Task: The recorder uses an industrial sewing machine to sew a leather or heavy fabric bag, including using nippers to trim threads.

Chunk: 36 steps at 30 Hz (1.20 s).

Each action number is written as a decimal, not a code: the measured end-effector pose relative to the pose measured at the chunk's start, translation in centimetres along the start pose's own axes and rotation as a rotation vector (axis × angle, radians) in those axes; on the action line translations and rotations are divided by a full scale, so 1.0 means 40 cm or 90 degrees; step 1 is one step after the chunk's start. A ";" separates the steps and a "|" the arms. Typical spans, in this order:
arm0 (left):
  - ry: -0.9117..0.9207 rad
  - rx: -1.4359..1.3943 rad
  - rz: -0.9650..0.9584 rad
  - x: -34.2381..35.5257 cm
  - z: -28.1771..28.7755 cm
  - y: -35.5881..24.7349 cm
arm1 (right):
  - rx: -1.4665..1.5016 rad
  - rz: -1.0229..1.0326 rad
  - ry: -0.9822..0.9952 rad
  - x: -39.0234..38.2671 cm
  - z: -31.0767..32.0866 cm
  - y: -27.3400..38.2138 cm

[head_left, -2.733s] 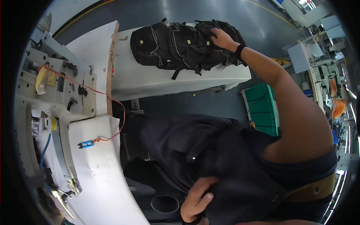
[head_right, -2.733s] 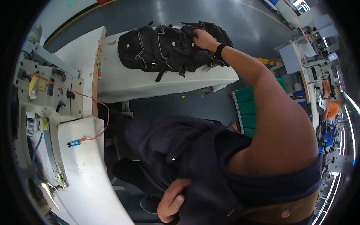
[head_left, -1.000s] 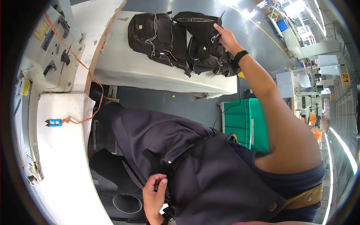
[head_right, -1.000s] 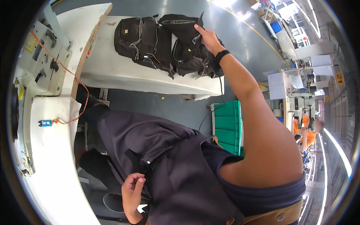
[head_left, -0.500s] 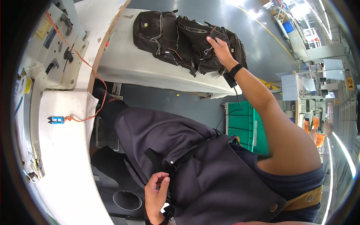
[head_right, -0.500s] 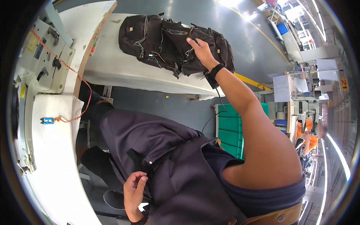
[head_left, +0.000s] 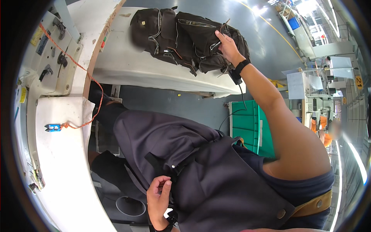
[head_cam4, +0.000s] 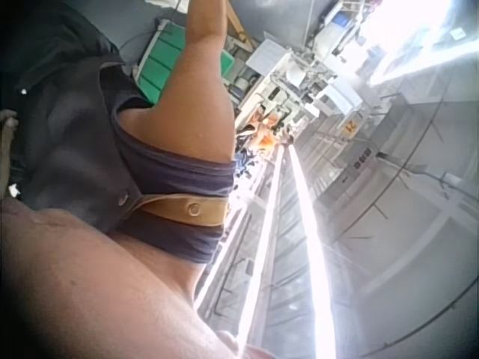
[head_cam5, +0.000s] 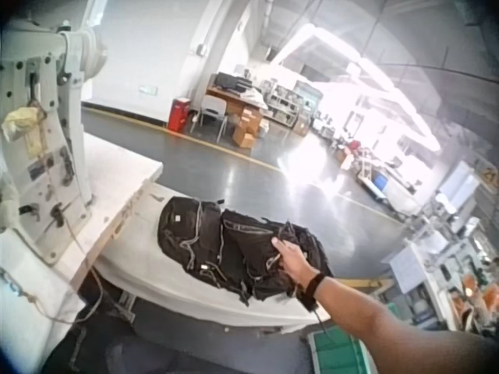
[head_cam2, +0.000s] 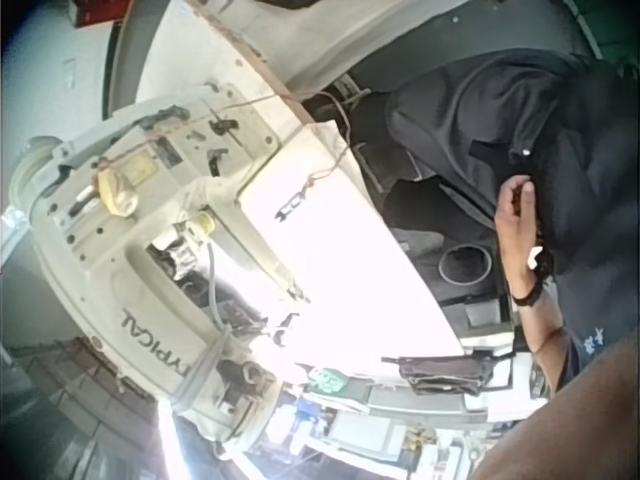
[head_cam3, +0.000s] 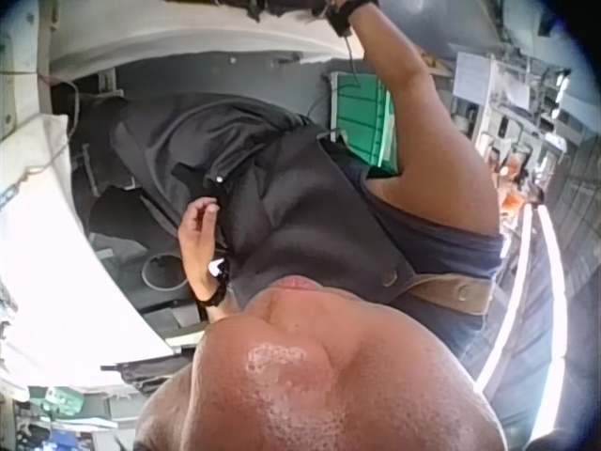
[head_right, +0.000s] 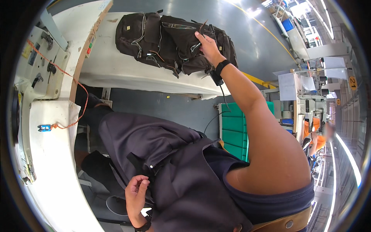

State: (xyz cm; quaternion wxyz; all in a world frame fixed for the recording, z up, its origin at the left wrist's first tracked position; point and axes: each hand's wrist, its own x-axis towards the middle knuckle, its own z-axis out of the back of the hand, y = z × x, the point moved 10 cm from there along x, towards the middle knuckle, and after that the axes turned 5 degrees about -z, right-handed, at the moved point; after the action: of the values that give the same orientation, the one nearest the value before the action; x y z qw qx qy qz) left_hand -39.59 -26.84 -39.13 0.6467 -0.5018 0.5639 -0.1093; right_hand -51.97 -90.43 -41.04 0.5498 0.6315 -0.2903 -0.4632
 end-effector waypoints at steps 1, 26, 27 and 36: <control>-0.006 -0.002 -0.001 0.000 0.004 -0.001 | -0.037 0.022 -0.004 -0.007 -0.014 0.032; -0.699 -0.162 -0.251 -0.353 0.440 -0.036 | -0.025 -0.075 0.969 -0.905 -0.892 0.047; -0.731 -0.144 -0.231 -0.359 0.433 -0.019 | -0.040 -0.166 0.971 -0.914 -0.885 0.008; -0.807 -0.049 -0.212 -0.325 0.433 0.028 | -0.069 -0.113 1.110 -0.943 -0.776 -0.051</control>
State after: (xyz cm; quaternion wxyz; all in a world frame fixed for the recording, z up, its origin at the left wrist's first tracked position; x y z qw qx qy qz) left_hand -29.95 -7.98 -34.36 0.8097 -0.5724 -0.0084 0.1293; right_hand -39.35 -43.71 -34.04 0.5671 0.7536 0.3058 0.1301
